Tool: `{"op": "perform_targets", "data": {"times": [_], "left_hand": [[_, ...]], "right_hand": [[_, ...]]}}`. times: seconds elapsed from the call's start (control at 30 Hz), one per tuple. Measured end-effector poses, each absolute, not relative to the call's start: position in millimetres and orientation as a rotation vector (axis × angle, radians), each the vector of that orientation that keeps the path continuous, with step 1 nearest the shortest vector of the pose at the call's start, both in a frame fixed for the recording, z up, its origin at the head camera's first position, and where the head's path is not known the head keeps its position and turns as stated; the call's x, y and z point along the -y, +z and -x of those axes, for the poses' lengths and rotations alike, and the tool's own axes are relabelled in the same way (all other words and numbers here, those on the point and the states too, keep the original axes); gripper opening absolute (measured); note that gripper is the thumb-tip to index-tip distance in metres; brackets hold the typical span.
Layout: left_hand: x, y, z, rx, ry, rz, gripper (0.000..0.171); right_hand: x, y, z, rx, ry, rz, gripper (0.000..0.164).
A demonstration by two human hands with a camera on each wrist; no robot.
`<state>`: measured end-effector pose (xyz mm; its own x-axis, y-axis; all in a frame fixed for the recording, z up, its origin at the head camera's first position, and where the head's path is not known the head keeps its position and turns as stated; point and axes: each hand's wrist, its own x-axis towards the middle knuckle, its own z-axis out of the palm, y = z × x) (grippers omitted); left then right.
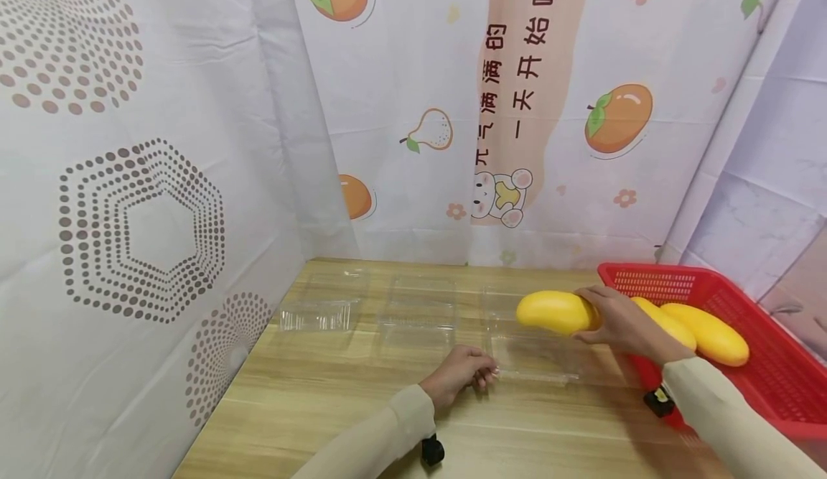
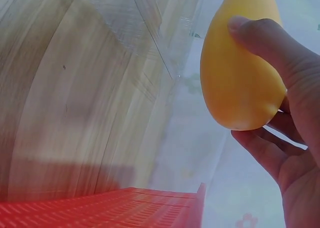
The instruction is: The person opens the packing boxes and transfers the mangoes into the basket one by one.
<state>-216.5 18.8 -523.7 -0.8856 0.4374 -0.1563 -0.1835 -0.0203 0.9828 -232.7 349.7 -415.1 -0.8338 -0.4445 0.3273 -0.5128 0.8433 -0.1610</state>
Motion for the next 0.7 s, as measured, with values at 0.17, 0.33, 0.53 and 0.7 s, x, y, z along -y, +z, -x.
{"op": "perform_targets", "data": {"times": [0.17,0.33,0.53,0.7], "left_hand": [[-18,-523,215,-1.848,1.951,-0.272,0.016],[-18,-522,214,-1.855,1.948,-0.271,0.017],[-18,-523,215,-1.860,1.947,-0.270,0.017],[-18,-523,215,-1.855,1.948,-0.270,0.018]], "right_hand": [[-353,-412,231,2.752,0.385,-0.696,0.078],[-357,-409,228,2.736,0.405,-0.665,0.080],[-362,-406,228,2.670,0.387,-0.665,0.080],[-369,-403,227,2.657,0.389,-0.620,0.083]]}}
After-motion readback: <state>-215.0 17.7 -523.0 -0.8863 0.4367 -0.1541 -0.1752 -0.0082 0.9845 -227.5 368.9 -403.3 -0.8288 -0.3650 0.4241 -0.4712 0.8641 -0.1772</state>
